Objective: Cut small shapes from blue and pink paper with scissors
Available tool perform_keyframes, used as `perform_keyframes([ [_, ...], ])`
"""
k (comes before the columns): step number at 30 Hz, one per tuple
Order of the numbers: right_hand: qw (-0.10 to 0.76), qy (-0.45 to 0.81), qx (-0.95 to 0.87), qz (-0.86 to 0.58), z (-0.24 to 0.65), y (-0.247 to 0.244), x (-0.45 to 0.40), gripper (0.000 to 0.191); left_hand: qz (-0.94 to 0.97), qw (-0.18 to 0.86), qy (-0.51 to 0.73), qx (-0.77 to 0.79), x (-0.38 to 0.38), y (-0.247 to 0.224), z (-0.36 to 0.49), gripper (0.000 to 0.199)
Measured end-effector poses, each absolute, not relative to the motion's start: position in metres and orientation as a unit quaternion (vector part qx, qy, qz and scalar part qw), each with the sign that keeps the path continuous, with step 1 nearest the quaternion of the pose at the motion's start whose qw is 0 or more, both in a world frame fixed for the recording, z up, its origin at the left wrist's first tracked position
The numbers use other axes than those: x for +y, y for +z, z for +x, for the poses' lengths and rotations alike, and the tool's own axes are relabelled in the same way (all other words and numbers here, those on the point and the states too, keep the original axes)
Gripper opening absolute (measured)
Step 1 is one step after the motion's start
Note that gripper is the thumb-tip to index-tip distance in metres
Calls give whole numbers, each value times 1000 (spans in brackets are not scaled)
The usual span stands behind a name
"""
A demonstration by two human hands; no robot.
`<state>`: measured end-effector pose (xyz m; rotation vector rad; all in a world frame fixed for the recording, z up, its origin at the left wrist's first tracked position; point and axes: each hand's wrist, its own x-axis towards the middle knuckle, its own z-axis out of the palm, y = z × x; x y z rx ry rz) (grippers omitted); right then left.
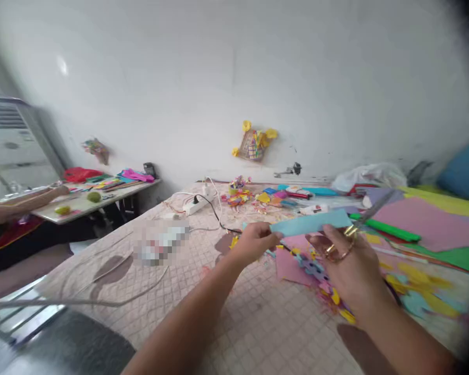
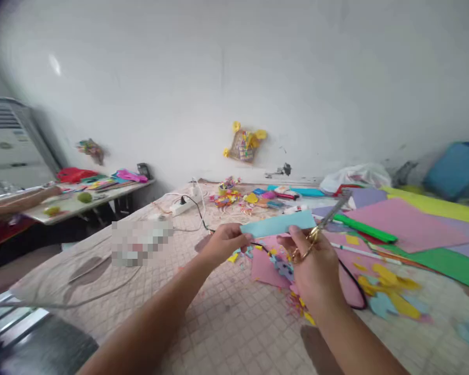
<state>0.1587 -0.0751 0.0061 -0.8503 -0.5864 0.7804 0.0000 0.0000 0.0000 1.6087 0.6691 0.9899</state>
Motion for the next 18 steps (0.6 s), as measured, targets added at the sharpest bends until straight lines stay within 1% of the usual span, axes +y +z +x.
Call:
perform_keyframes([
  [2, 808, 361, -274, -376, 158, 1, -73, 26, 664, 540, 435, 279, 1, 2, 1, 26],
  [4, 787, 355, -320, -389, 158, -3, -73, 28, 646, 549, 456, 271, 1, 5, 1, 27],
  [6, 720, 345, -415, -436, 157, -6, -74, 35, 618, 565, 480, 261, 0, 9, 2, 27],
  [8, 620, 317, -523, -491, 156, -8, -76, 41, 591, 585, 498, 245, -1, 13, 1, 28],
  [11, 487, 252, -627, -553, 154, -8, -79, 40, 564, 605, 516, 224, -4, 20, -2, 29],
  [15, 369, 179, -685, -602, 155, -5, -81, 37, 543, 607, 539, 211, -7, 25, -2, 28],
  [18, 314, 159, -704, -617, 157, -2, -84, 36, 545, 608, 540, 206, -9, 24, 2, 29],
])
